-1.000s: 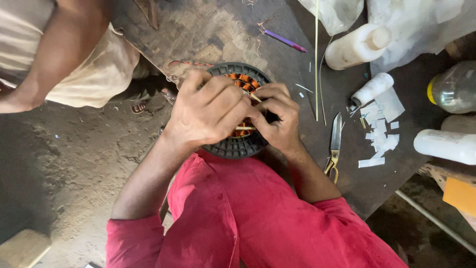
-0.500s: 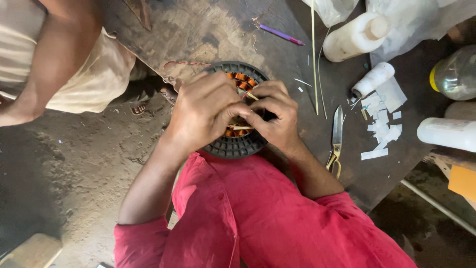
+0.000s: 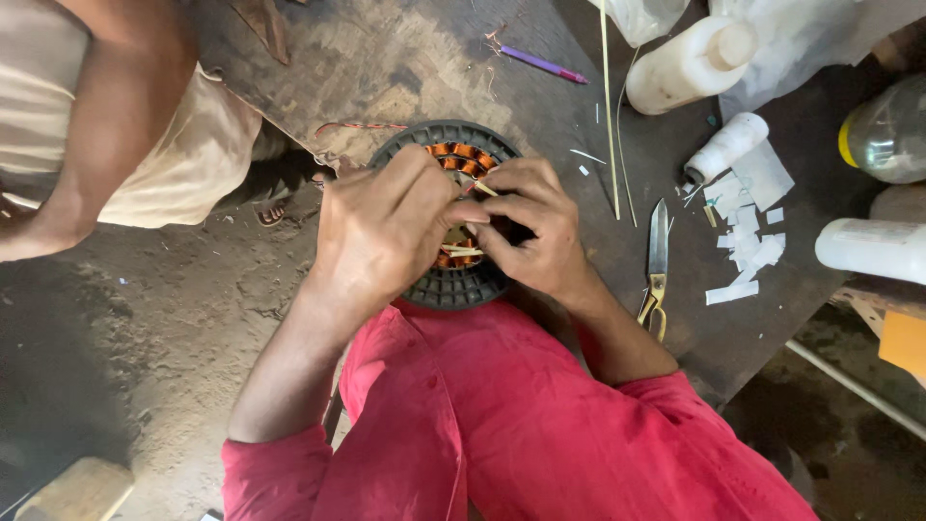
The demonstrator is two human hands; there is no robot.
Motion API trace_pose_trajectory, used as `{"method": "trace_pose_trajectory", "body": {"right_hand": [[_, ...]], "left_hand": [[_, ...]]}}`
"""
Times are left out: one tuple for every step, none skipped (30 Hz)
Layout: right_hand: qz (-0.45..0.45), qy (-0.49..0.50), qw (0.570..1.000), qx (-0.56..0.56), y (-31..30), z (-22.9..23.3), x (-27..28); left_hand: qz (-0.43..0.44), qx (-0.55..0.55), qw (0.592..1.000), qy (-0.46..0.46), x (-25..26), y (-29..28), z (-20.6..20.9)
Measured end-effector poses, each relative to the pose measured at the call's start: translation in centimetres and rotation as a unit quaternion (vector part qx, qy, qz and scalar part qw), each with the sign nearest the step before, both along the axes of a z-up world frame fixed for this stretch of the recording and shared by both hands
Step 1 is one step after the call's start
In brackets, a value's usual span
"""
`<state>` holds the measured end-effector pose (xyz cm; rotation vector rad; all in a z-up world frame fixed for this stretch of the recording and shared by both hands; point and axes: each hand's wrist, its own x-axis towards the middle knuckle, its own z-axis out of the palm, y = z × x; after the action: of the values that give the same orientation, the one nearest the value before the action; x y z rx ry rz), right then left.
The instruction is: The person repairs an electric motor stator by hand, using shears to trim copper wires and a wooden stick to adjust the windings. They then use a spool of white thread to tie off the wire ends.
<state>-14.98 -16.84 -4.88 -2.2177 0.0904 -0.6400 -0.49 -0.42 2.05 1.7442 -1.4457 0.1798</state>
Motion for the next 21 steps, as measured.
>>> {"method": "trace_pose_trajectory", "body": {"right_hand": [[0.001,0.006,1.0,0.004,0.1,0.1,0.1],[0.001,0.013,1.0,0.006,0.2,0.1,0.1],[0.0,0.02,1.0,0.009,0.2,0.1,0.2],[0.005,0.033,0.999,0.012,0.1,0.2,0.4],[0.01,0.045,0.999,0.015,-0.1,0.2,0.7],[0.017,0.06,0.998,0.02,-0.1,0.2,0.9],[0.017,0.065,0.998,0.008,0.0,0.3,1.0],[0.018,0.071,0.997,-0.004,-0.1,0.4,0.9],[0.019,0.077,0.997,-0.016,-0.1,0.6,0.7],[0.03,0.071,0.997,-0.002,-0.2,0.8,0.5],[0.041,0.066,0.997,0.012,-0.4,1.2,0.1],[0.054,0.061,0.996,0.024,-0.5,1.5,-0.2],[0.063,0.046,0.997,0.008,-0.5,1.7,-0.4],[0.074,0.031,0.997,-0.008,-0.4,1.7,-0.6],[0.084,0.016,0.996,-0.024,-0.4,1.6,-0.8],[0.069,0.015,0.997,-0.016,-0.1,1.4,-0.9],[0.054,0.014,0.998,-0.008,0.3,1.0,-1.0],[0.038,0.01,0.999,-0.002,0.4,0.6,-1.0],[0.012,0.007,0.999,0.04,0.5,0.3,-1.0],[-0.011,0.004,0.996,0.084,0.8,0.1,-0.9],[-0.035,0.001,0.991,0.128,1.0,-0.1,-0.8]], "left_hand": [[0.008,0.012,0.999,0.04,-0.3,0.2,0.2],[0.013,0.023,0.996,0.081,-0.6,0.2,0.3],[0.015,0.026,0.995,0.093,-0.7,0.2,0.4],[0.02,0.027,0.994,0.105,-0.9,0.2,0.5],[0.025,0.028,0.992,0.117,-1.0,0.2,0.6],[0.019,0.028,0.992,0.123,-0.9,0.3,0.7],[0.013,0.027,0.991,0.129,-0.8,0.3,0.7],[0.006,0.026,0.99,0.136,-0.6,0.3,0.7],[-0.004,0.027,0.988,0.153,-0.4,0.3,0.8],[-0.013,0.028,0.986,0.165,-0.1,0.4,0.9],[-0.022,0.028,0.984,0.177,0.3,0.4,1.0],[-0.021,0.044,0.984,0.173,0.6,0.1,1.0],[-0.02,0.06,0.984,0.169,0.9,-0.1,1.1],[-0.018,0.075,0.983,0.166,1.0,-0.3,1.1],[-0.022,0.059,0.987,0.149,1.0,-0.3,1.0],[-0.03,0.045,0.99,0.134,1.0,-0.3,1.0],[-0.038,0.032,0.992,0.118,1.0,-0.3,0.9],[-0.036,0.026,0.993,0.113,0.8,-0.4,0.8],[-0.033,0.02,0.993,0.108,0.6,-0.5,0.7],[-0.029,0.016,0.994,0.104,0.3,-0.6,0.5],[-0.016,-0.004,0.996,0.092,0.1,-0.8,0.2]]}}
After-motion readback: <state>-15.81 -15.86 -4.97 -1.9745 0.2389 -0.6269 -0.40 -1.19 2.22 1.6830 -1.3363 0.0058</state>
